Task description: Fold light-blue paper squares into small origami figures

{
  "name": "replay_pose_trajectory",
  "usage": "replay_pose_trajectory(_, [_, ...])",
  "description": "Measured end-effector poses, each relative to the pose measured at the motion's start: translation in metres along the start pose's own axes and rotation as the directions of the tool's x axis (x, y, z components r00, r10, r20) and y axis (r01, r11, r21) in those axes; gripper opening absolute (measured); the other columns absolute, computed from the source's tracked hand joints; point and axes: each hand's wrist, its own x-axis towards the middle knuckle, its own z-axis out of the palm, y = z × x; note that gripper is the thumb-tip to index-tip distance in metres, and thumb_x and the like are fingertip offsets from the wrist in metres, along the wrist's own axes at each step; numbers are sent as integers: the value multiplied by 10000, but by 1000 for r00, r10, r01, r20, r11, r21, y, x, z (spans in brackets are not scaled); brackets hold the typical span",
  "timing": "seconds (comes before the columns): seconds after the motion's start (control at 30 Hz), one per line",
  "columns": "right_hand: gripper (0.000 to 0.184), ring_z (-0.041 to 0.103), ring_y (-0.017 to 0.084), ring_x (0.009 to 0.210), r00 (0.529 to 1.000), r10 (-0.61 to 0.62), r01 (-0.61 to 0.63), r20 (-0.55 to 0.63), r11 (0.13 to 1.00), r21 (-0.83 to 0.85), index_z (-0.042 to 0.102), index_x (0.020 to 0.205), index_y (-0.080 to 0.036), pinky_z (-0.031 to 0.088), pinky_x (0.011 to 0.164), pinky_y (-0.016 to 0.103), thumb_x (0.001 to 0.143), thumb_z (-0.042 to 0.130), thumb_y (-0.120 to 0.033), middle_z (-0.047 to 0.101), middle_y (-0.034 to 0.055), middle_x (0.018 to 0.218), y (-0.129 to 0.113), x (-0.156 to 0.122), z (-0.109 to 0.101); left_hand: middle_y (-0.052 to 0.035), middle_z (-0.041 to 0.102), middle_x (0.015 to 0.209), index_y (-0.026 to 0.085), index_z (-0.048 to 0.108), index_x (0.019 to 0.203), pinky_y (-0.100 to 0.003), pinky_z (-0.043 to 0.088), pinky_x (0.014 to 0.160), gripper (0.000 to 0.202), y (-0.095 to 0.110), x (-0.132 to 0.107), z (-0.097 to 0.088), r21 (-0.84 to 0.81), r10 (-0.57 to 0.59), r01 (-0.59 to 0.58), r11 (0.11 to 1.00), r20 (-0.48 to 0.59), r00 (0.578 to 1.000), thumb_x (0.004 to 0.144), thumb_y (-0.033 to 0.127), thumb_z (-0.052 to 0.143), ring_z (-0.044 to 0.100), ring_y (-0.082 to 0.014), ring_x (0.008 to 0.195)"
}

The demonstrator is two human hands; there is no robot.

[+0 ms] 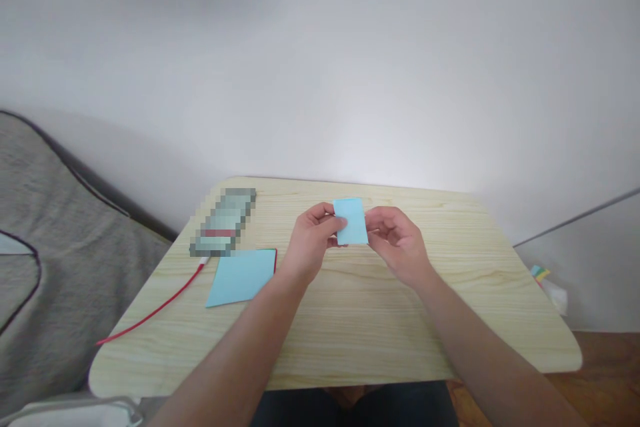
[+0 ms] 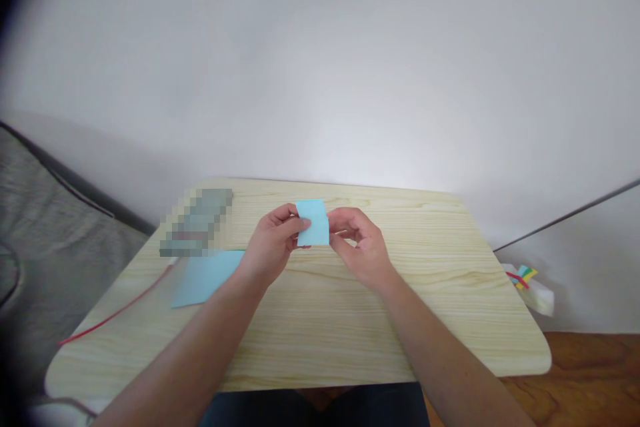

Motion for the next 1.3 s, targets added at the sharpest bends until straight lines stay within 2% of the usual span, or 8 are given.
replay_pose_trajectory(0.13, [118, 686, 211, 970, 998, -55, 51, -37, 994, -94, 717, 977, -249, 575, 895, 383, 867, 730, -289, 722, 55, 1022, 1, -1, 1, 35, 626, 668, 185, 612, 833, -237, 492, 546, 177, -4, -2, 0, -6, -27, 27, 1000, 14, 1000, 744, 266, 742, 579, -103, 564])
replay_pose_trajectory(0.27, [125, 677, 225, 999, 998, -15, 11, -63, 998, -67, 708, 962, -249, 563, 916, 394, 871, 729, -332, 726, 58, 1060, 4, -2, -2, 9, 649, 623, 175, 641, 846, -241, 469, 550, 189, -5, -4, -1, 127, -47, 39, 991, 58, 997, 743, 297, 742, 587, -118, 545])
replay_pose_trajectory(0.43, [127, 665, 184, 811, 995, 97, -97, -5, 991, -95, 711, 922, -232, 543, 760, 326, 864, 731, -343, 722, 26, 892, 8, -4, -10, -12, 685, 709, 175, 734, 865, -243, 448, 569, 213, -8, 0, -6, 267, 55, -49, 963, -18, 998, 738, 343, 766, 592, -127, 618])
replay_pose_trajectory(0.57, [142, 654, 182, 786, 991, 135, -131, 19, 981, -142, 704, 915, -224, 522, 718, 312, 866, 717, -357, 713, 22, 850, 8, -7, -12, -8, 673, 689, 169, 757, 810, -249, 430, 579, 222, -14, 2, -7, 327, 107, -90, 941, -34, 994, 736, 376, 788, 561, -124, 624])
replay_pose_trajectory(0.73, [170, 651, 174, 742, 989, 144, -149, -44, 977, -154, 693, 931, -229, 507, 647, 292, 860, 716, -382, 707, 17, 821, 12, -9, -9, -16, 683, 712, 164, 758, 796, -259, 434, 612, 199, -16, 1, -8, 353, 112, -115, 929, 29, 993, 771, 361, 760, 567, -131, 652])
replay_pose_trajectory(0.9, [156, 663, 178, 752, 990, 114, -126, -82, 979, -157, 686, 914, -226, 530, 686, 311, 852, 725, -364, 711, 23, 826, 16, -9, -7, -24, 690, 719, 169, 769, 771, -265, 427, 627, 172, -15, 1, -7, 358, 95, -102, 928, 37, 995, 750, 338, 751, 562, -143, 672])
replay_pose_trajectory(1.13, [126, 681, 182, 751, 994, 76, -89, -75, 979, -181, 690, 891, -221, 564, 719, 331, 842, 727, -332, 721, 26, 817, 15, -10, -7, -22, 667, 687, 164, 762, 749, -268, 420, 630, 158, -15, 0, -7, 350, 66, -86, 933, 69, 995, 752, 312, 707, 551, -147, 662])
replay_pose_trajectory(1.3, [115, 679, 178, 737, 995, 71, -85, -72, 974, -210, 696, 879, -220, 558, 696, 321, 843, 726, -326, 721, 23, 806, 13, -10, -7, -21, 681, 745, 168, 746, 816, -261, 433, 642, 177, -21, -3, -6, 348, 120, -145, 926, 93, 988, 778, 341, 759, 575, -142, 694])
